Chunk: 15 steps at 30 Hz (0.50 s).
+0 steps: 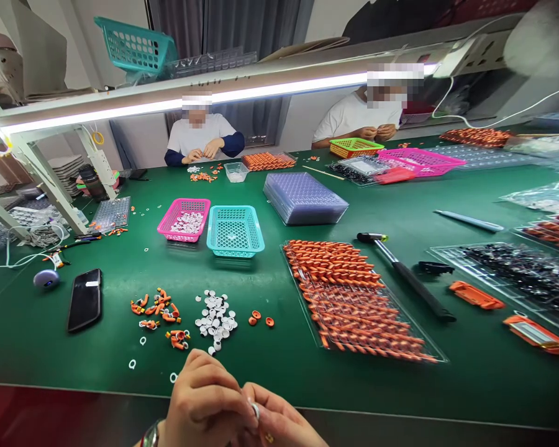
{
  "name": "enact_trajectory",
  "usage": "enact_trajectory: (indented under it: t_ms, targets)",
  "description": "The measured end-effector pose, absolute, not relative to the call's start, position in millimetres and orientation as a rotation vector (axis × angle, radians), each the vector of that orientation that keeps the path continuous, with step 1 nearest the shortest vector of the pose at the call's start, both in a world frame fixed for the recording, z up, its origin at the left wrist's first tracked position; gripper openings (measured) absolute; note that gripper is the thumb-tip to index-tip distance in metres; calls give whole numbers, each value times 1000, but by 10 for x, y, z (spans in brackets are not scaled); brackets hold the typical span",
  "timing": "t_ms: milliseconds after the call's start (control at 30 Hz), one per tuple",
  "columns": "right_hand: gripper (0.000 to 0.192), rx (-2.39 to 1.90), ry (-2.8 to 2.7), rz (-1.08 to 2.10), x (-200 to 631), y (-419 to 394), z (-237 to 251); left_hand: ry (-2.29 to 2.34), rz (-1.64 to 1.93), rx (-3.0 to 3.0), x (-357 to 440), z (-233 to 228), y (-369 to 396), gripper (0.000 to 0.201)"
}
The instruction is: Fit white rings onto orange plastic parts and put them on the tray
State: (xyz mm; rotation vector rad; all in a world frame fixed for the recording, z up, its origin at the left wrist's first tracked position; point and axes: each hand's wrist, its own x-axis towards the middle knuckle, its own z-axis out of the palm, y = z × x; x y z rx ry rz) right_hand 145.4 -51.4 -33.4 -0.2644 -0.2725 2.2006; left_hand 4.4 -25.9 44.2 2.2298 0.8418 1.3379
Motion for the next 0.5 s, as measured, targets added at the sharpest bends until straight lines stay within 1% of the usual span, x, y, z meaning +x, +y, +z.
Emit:
enact_trajectory:
  t_ms: [333, 500]
  targets:
    - [22, -336, -275, 2179, 1466, -509, -350, 870, 1303, 2203, -2, 400, -245, 11]
    - [25, -385, -283, 2190, 1480, -509, -253, 858, 1293, 2225, 14, 427, -237, 17]
